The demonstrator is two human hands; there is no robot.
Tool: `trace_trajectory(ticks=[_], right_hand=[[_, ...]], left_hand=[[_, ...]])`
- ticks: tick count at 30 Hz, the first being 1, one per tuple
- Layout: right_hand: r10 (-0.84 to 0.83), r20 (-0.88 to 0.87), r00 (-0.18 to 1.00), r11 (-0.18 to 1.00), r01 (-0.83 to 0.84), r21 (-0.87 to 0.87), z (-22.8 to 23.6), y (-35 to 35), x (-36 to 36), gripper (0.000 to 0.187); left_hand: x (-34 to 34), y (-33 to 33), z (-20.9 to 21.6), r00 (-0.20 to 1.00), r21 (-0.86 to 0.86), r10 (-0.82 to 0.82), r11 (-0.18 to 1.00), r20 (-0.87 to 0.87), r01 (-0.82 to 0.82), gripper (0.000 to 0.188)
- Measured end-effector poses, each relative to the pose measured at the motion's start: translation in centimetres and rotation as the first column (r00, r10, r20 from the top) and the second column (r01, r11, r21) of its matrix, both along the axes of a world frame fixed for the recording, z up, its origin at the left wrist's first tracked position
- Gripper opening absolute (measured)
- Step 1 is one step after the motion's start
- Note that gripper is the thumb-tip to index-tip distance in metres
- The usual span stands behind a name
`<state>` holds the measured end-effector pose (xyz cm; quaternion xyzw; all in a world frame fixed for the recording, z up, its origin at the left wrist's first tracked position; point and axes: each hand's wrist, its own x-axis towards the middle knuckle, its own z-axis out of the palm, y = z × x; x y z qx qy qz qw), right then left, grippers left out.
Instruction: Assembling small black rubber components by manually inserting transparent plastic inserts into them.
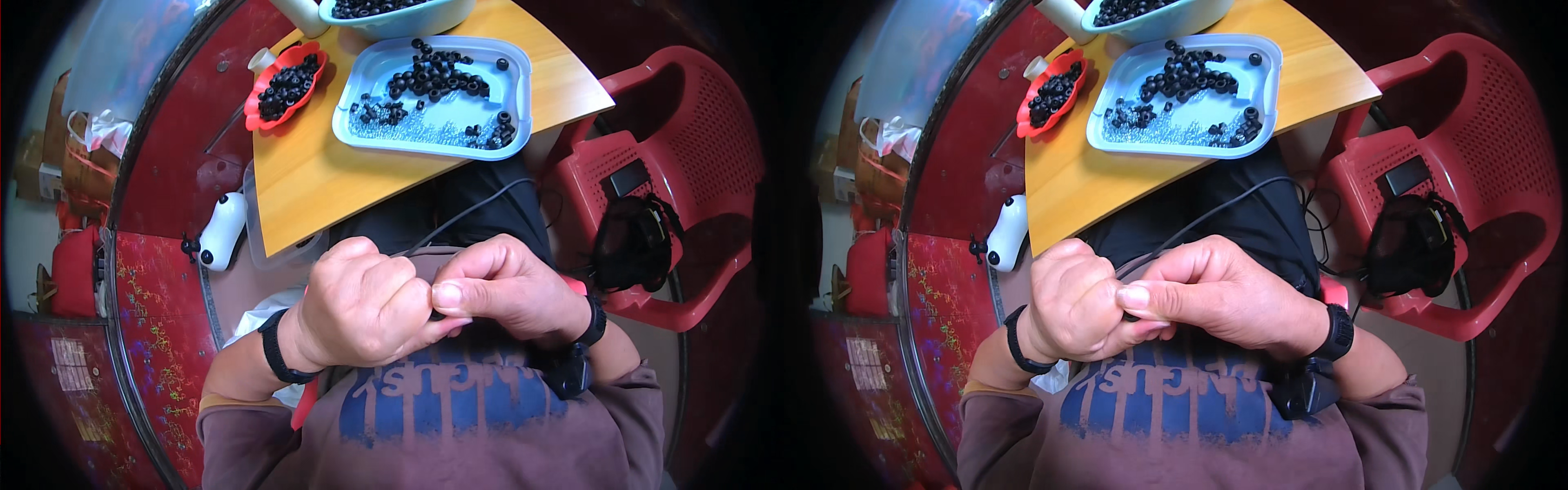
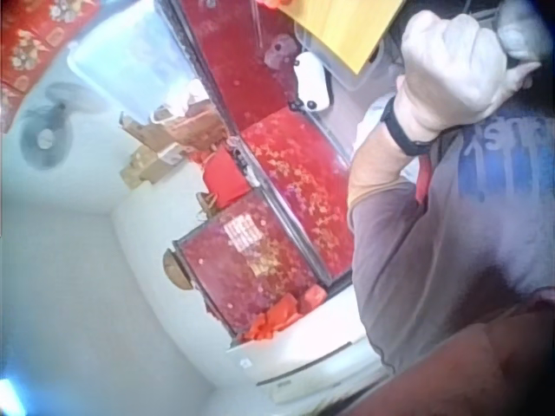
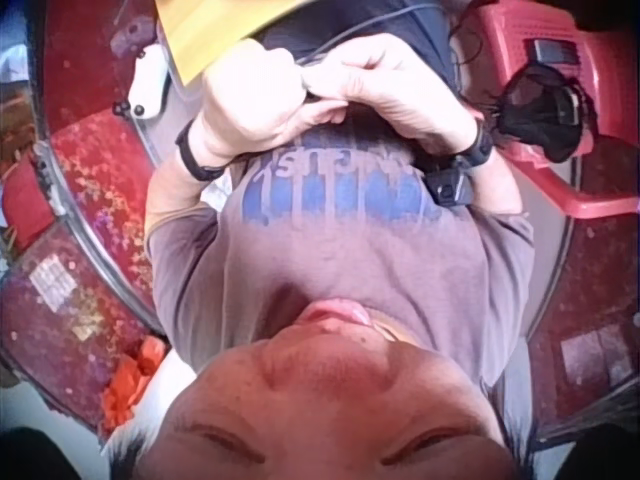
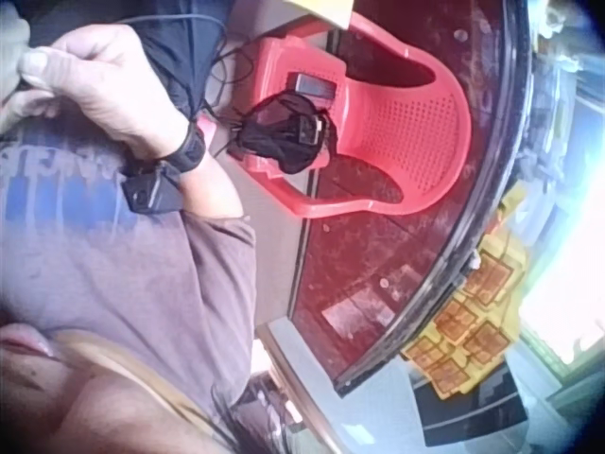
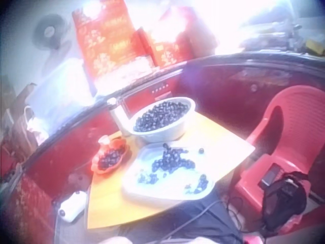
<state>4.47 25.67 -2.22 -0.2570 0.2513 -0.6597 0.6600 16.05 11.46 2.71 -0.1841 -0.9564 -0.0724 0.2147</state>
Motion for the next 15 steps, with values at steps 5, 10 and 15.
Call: trace_trajectory(ticks=[5,10,15], right_hand=[[-0.044,-0.062,0.997,0.999,0.045,0.011,0.2,-0.2,0.4,0.027],[-0.040,-0.049,0.998,0.998,0.042,0.045,0.6,0.0,1.0,0.030],[-0.029,-0.078,0.997,0.996,0.035,0.077,0.6,-0.1,1.0,0.030]], left_hand=[[-0.1,-0.9,0.4,0.997,0.115,-0.010,0.993,0.075,0.002,0.039],[0.3,-1.0,0.1,1.000,0.170,-0.004,0.985,0.018,0.001,0.044],[0.6,-1.1,-0.4,1.000,0.227,-0.022,0.974,0.004,0.021,0.042]])
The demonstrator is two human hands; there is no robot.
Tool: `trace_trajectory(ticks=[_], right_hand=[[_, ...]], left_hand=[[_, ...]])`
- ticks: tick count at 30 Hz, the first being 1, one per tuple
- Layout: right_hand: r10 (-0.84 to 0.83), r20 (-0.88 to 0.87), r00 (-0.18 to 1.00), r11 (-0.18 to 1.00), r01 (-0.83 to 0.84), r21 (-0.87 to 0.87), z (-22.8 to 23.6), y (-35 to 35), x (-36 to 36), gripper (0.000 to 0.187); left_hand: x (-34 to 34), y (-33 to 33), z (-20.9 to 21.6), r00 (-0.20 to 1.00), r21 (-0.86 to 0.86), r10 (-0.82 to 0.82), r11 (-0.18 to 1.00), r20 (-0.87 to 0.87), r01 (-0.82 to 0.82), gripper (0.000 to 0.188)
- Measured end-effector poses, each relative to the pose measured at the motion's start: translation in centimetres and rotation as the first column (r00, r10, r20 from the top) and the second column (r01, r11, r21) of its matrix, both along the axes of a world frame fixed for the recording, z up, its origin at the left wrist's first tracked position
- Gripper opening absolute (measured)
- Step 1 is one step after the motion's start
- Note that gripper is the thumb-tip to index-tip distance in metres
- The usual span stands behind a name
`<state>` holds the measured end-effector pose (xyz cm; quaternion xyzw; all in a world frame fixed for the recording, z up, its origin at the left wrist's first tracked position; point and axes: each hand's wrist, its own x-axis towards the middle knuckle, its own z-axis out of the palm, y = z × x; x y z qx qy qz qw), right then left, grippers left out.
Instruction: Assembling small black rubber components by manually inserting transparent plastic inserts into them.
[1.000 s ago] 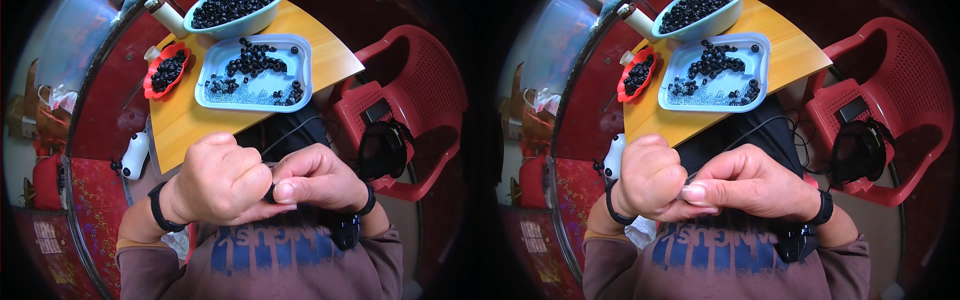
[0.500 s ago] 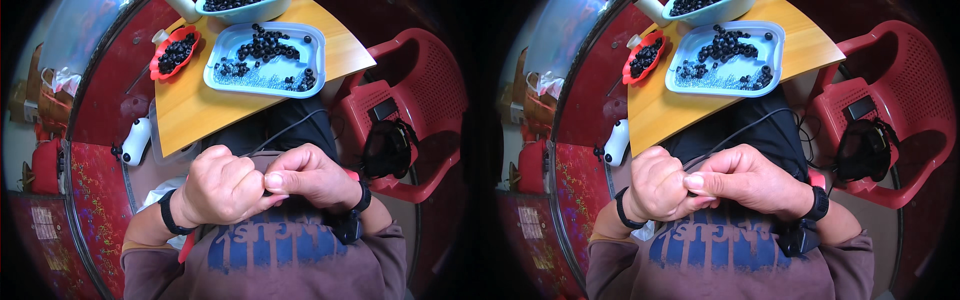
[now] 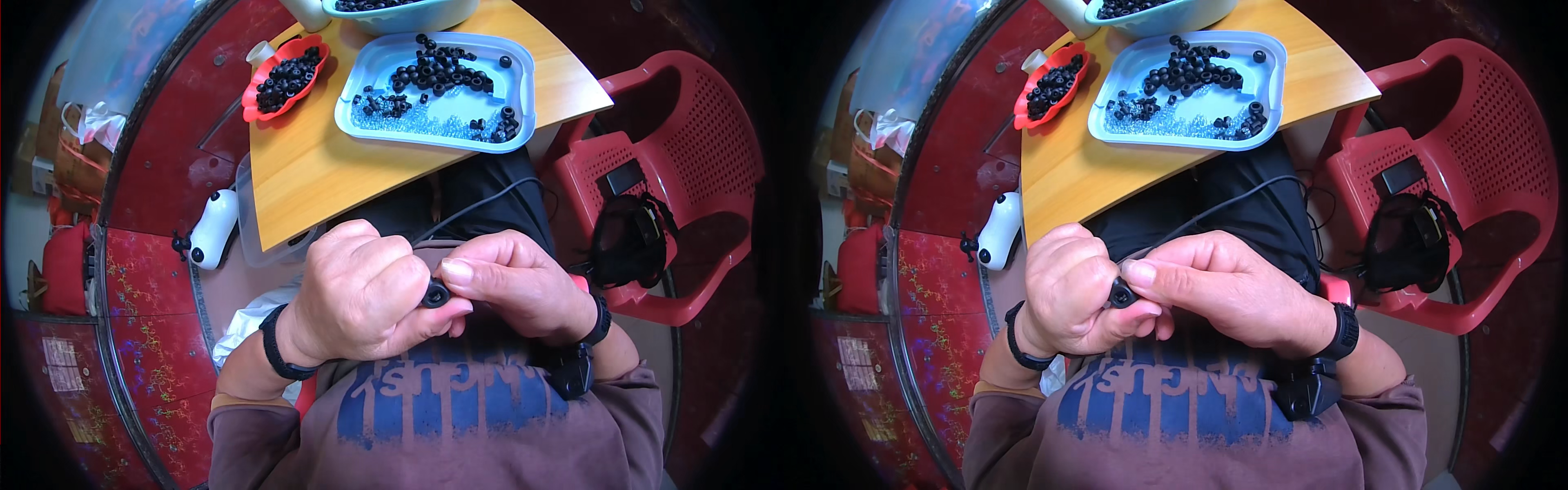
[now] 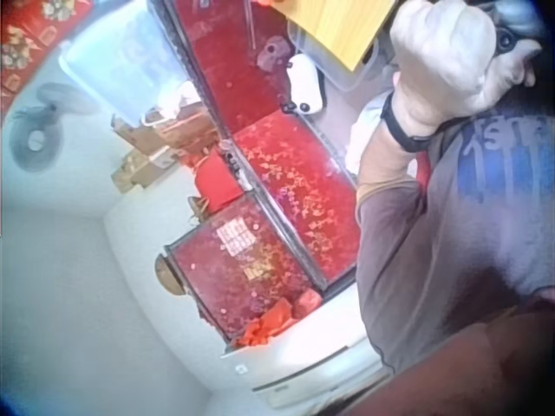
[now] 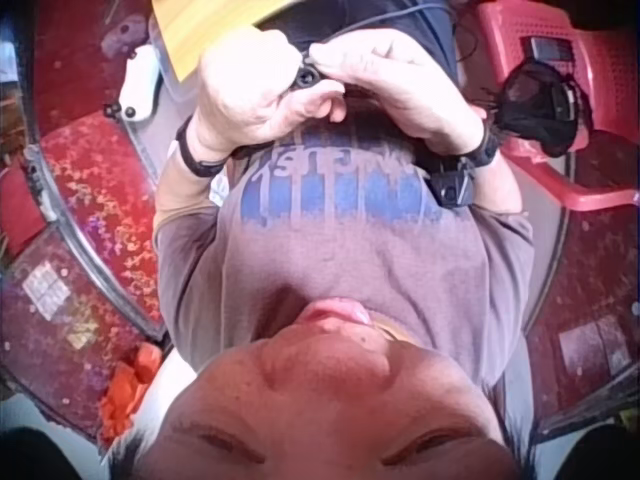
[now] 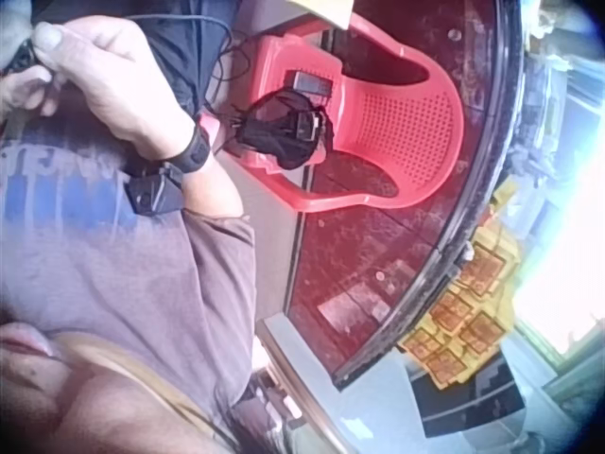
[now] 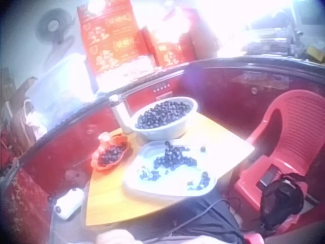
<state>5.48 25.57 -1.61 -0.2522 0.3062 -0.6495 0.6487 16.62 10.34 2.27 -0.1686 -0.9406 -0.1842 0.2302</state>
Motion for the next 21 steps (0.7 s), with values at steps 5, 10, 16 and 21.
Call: trace_trajectory(ticks=[5,10,16,21], right_hand=[[-0.004,0.008,1.000,1.000,0.004,0.006,-0.1,-0.2,-0.1,0.030],[-0.005,0.028,1.000,1.000,0.005,-0.002,-0.2,-0.2,-0.3,0.029],[-0.078,0.070,0.994,0.996,0.075,0.042,-0.3,0.0,-0.7,0.026],[-0.134,-0.022,0.991,0.991,0.135,0.005,0.4,0.9,-1.1,0.024]], left_hand=[[-0.1,-0.2,0.0,1.000,-0.010,-0.001,1.000,0.004,0.001,0.043],[-0.2,-0.2,-0.1,0.999,0.010,0.017,1.000,0.038,-0.017,0.043],[-1.3,-1.6,0.7,0.954,0.135,0.228,0.957,0.196,-0.256,0.034],[-3.3,-7.4,0.8,0.842,0.537,0.340,0.655,0.420,-0.532,0.026]])
